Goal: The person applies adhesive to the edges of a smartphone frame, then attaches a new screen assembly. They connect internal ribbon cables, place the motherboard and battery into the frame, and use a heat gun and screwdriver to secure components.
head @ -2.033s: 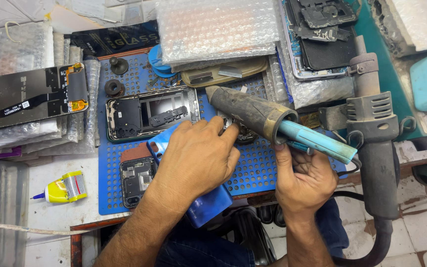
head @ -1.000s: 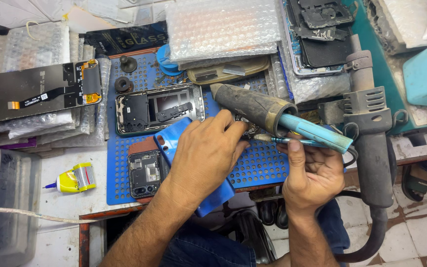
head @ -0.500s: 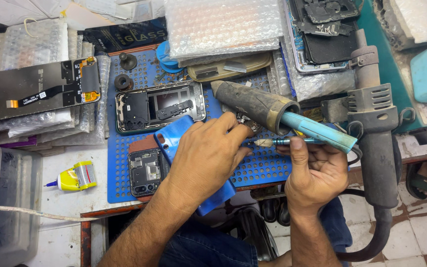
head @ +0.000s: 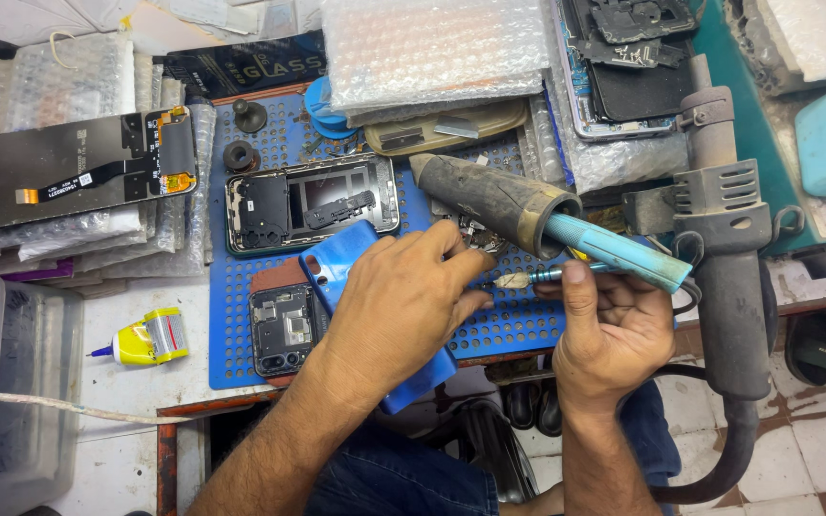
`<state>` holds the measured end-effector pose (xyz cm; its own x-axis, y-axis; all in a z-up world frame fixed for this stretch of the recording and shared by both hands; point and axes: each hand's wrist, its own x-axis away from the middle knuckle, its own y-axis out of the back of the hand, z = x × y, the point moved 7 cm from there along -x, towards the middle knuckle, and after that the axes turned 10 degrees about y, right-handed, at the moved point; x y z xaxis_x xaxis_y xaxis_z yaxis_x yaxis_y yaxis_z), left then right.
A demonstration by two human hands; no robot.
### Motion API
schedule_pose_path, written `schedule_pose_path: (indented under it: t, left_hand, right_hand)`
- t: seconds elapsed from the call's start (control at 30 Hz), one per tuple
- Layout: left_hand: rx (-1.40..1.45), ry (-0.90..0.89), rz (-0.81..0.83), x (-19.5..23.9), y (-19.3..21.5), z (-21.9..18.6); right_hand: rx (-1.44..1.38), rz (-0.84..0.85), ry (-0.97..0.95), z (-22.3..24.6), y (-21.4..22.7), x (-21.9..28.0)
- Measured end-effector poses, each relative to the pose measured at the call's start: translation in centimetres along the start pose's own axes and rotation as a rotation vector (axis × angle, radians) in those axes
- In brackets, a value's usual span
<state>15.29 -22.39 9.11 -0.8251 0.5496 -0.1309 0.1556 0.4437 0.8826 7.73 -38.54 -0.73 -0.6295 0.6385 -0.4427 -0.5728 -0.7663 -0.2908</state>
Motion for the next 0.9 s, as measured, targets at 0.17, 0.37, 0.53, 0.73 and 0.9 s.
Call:
schedule_pose_path:
  t: [0.17, 0.37, 0.53, 0.73, 0.9]
  left_hand:
    - [-0.064, -0.042, -0.038, -0.1, -0.2, -0.3]
    - [-0.167, 0.032, -0.14, -0.4, 0.2, 0.4]
    - [-0.112, 0.059, -0.249, -0.6, 0.1, 0.7]
    - [-0.162, 0.096, -0.253, -1.2, -0.6, 1.5]
    - [-0.217, 0.1, -0.228, -1.4, -1.3, 2.0]
  right_hand:
    - [-0.004, -0.014, 0.025, 0.1, 0.0, 0.2]
    - [0.032, -0.07, 0.119, 0.7, 0.1, 0.0]
    - [0.134, -0.015, 0.144, 0.7, -0.4, 0.1]
    - [0.149, 0.08, 0.098, 0.2, -0.8, -0.1]
    - [0.207, 0.138, 0.101, 0.0, -1.1, -0.1]
